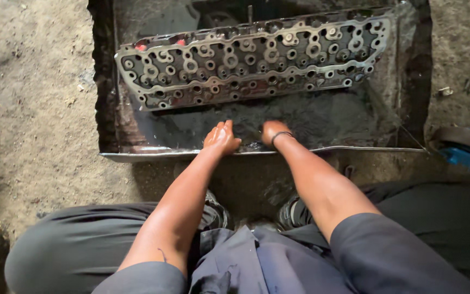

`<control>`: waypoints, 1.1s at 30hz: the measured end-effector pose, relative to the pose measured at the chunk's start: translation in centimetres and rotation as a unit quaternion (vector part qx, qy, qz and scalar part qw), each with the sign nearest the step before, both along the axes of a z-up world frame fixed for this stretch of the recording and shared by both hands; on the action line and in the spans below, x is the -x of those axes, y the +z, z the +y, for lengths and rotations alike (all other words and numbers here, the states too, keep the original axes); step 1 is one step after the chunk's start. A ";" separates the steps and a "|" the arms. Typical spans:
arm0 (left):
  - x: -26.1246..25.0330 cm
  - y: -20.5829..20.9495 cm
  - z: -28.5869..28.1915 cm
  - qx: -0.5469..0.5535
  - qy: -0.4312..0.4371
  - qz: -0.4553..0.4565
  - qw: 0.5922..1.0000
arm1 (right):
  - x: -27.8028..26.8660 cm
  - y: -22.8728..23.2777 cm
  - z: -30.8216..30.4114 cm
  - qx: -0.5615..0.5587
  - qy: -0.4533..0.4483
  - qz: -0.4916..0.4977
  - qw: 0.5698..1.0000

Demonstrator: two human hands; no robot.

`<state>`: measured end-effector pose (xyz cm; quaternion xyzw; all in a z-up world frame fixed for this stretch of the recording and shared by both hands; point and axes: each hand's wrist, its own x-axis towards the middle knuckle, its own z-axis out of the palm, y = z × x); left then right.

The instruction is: The person scrubs a large, flat metal engine component, likely a cylinder head, using a small abrasive pad. The person repeatedly rubs the surface and the intricate internal passages of the part, which is resting in a shallow metal tray filled with liquid.

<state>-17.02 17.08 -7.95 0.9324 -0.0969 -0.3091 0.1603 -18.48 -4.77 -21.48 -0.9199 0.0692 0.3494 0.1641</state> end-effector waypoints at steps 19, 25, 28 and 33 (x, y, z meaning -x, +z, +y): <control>-10.8 -4.4 10.5 0.104 0.603 -0.311 0.727 | 3.3 14.2 8.4 -0.030 0.020 -0.332 0.943; -11.3 -2.7 9.7 0.088 0.541 -0.289 0.785 | 3.6 15.3 8.7 -0.043 0.059 -0.389 0.918; -9.8 -2.1 4.0 0.074 0.477 -0.299 0.823 | 3.5 14.8 8.7 -0.030 0.062 -0.386 0.920; -7.0 -3.9 -2.2 0.069 0.305 -0.384 0.869 | 3.3 14.0 8.4 -0.023 0.068 -0.350 0.934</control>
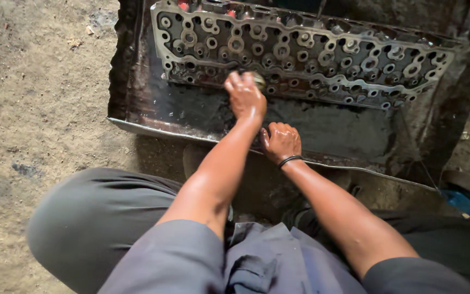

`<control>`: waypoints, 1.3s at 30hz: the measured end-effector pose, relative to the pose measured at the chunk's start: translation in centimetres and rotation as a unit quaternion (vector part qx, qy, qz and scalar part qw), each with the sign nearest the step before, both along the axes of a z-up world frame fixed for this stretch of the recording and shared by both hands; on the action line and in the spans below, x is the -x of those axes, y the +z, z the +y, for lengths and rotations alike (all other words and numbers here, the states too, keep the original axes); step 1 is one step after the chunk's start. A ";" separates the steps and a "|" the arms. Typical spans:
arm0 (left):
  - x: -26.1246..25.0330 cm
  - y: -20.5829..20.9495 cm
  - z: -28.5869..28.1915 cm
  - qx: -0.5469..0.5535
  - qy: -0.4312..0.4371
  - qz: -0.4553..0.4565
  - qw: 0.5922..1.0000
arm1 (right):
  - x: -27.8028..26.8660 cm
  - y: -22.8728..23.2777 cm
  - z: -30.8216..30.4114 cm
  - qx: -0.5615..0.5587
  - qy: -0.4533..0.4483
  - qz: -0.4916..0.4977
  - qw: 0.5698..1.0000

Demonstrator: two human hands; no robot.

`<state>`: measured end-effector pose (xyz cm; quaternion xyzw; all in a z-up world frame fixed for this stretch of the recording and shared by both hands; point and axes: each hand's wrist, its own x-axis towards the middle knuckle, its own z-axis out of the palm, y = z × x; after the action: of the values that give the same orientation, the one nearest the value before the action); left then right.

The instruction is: The person scrubs a large, flat metal engine component, likely a cylinder head, using a small abrasive pad. The person repeatedly rubs the surface and the intricate internal passages of the part, which is resting in a shallow metal tray filled with liquid.

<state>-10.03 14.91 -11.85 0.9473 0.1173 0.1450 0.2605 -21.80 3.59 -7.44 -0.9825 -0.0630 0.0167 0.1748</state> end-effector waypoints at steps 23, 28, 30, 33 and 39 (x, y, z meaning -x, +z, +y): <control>-0.7 1.9 2.4 0.037 0.022 0.098 0.994 | -0.3 -0.4 -0.2 -0.031 -0.032 0.065 0.997; 0.8 2.4 2.0 -0.034 -0.090 0.094 0.991 | -0.4 -0.1 0.1 -0.023 -0.031 0.072 0.997; 1.3 2.9 2.0 -0.025 -0.118 0.123 0.985 | -0.4 0.0 0.0 -0.023 -0.028 0.069 0.997; 1.0 2.6 3.9 -0.143 -0.083 -0.008 0.986 | -0.2 0.1 0.1 -0.033 -0.034 0.057 0.997; -0.8 1.4 5.5 -0.035 -0.004 0.147 0.989 | -0.3 0.2 0.2 -0.037 -0.047 0.066 0.996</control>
<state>-9.23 20.39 -10.50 0.9673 0.1456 0.0075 0.2074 -21.49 3.77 -7.26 -0.9738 -0.0059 0.0711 0.2157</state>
